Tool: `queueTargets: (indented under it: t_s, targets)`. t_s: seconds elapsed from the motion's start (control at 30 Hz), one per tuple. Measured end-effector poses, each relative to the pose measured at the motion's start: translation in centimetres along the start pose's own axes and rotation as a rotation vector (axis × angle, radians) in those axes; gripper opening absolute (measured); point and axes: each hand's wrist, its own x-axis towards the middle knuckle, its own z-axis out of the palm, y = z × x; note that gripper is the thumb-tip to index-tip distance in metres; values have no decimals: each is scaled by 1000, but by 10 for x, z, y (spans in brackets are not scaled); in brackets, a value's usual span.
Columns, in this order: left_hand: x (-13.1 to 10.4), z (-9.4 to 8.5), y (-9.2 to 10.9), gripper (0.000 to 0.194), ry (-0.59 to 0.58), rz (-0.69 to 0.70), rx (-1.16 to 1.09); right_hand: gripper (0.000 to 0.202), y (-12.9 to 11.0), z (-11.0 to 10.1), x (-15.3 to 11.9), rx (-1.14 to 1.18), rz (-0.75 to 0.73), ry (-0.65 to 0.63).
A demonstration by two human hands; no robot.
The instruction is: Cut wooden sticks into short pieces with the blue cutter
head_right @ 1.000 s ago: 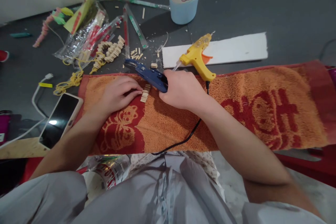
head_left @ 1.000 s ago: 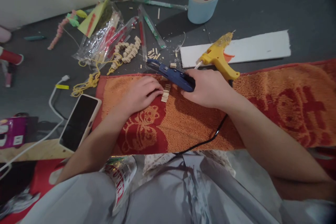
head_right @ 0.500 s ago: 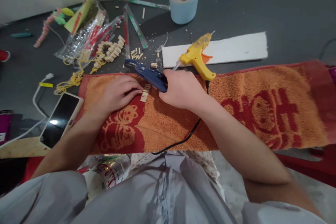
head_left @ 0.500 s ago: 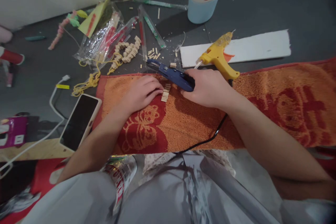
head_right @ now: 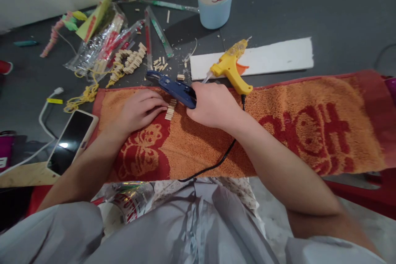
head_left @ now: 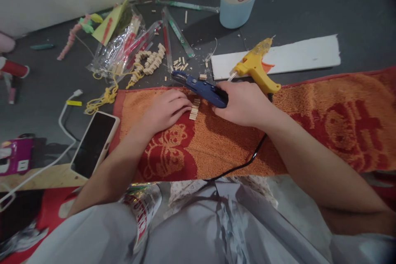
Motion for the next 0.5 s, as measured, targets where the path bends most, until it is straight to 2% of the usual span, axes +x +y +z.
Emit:
queueTargets:
  t_s: [0.2,0.5]
  targets:
    - [1,0,1,15,27,10,-25,34,0,0,0,-17,1,-4]
    - [1,0,0,16,-18,-7,-63,31,0,-1,1,-8,9,-17]
